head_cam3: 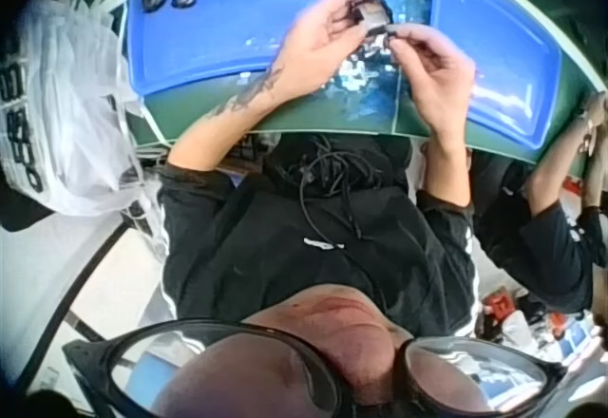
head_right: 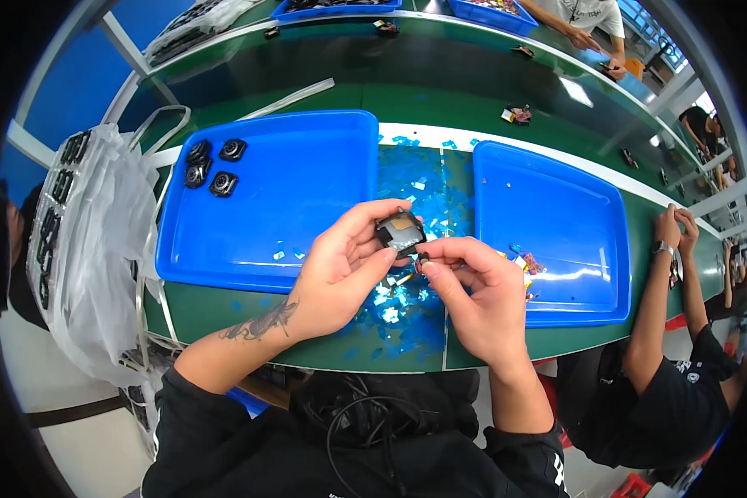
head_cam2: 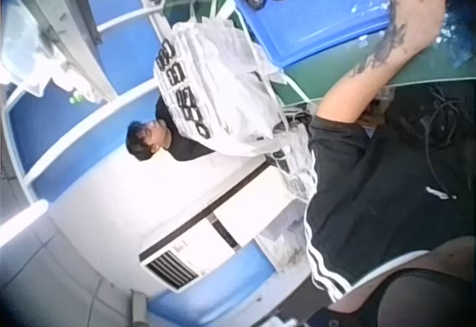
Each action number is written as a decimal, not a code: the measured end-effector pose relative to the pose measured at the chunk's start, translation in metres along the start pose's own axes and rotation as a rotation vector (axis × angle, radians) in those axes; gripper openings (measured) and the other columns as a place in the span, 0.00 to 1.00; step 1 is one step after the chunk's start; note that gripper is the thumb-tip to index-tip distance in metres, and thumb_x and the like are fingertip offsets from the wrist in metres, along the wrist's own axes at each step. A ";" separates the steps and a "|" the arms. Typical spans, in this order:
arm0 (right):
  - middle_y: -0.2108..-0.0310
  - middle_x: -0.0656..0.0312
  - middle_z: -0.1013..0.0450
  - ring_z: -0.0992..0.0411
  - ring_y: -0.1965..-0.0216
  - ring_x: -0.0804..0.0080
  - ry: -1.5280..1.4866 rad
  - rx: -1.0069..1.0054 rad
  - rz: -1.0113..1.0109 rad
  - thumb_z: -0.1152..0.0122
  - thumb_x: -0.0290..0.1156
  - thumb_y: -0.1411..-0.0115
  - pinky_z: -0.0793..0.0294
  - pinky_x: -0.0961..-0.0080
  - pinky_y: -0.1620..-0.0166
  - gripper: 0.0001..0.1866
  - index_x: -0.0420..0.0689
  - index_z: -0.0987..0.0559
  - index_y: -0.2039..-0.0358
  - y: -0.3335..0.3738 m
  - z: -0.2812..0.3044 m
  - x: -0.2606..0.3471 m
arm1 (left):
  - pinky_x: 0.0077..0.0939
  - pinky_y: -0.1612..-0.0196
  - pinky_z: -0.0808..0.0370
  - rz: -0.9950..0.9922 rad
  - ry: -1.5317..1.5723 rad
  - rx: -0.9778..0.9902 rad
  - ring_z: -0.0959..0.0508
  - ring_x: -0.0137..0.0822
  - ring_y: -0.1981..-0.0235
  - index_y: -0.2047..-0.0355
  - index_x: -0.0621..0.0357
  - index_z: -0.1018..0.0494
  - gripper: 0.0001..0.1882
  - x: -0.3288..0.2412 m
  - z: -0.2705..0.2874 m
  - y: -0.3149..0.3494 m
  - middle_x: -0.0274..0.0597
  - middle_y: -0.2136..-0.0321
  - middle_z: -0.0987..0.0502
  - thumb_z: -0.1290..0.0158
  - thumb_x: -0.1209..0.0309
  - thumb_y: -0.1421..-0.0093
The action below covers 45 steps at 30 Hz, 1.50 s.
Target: Assembling components into an electronic housing and organizing the finished parts into trays.
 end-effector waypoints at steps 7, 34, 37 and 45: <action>0.67 0.62 0.23 0.25 0.65 0.80 0.103 0.148 -0.011 0.39 0.17 0.42 0.26 0.85 0.63 0.08 0.35 0.20 0.61 -0.004 -0.018 0.019 | 0.30 0.44 0.28 -0.046 0.033 -0.038 0.27 0.34 0.47 0.41 0.68 0.40 0.23 -0.005 0.008 -0.001 0.48 0.48 0.29 0.58 0.85 0.37; 0.76 0.66 0.26 0.34 0.77 0.87 0.160 -0.098 0.080 0.37 0.17 0.45 0.35 0.87 0.73 0.03 0.36 0.21 0.69 -0.008 -0.014 0.029 | 0.29 0.40 0.31 -0.023 0.122 0.046 0.29 0.37 0.43 0.38 0.72 0.42 0.25 -0.003 -0.009 0.006 0.52 0.43 0.32 0.55 0.83 0.36; 0.77 0.67 0.26 0.35 0.79 0.86 0.189 -0.106 0.112 0.36 0.18 0.46 0.37 0.87 0.75 0.03 0.37 0.21 0.70 -0.009 -0.011 0.028 | 0.25 0.41 0.32 -0.037 0.115 0.061 0.30 0.33 0.44 0.37 0.68 0.42 0.25 -0.002 -0.010 0.007 0.49 0.44 0.31 0.57 0.83 0.35; 0.78 0.64 0.24 0.37 0.85 0.83 0.473 -0.066 0.097 0.34 0.20 0.49 0.41 0.83 0.81 0.05 0.39 0.24 0.75 -0.011 -0.010 0.040 | 0.23 0.42 0.33 -0.002 0.018 0.065 0.31 0.28 0.44 0.36 0.67 0.43 0.25 0.005 -0.010 0.012 0.45 0.42 0.33 0.58 0.80 0.33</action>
Point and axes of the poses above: each hand's wrist, its own y-axis away from the middle knuckle, its own z-axis out of the back of the hand, x = y × z, the point moved 8 cm from there along -y, towards the middle knuckle
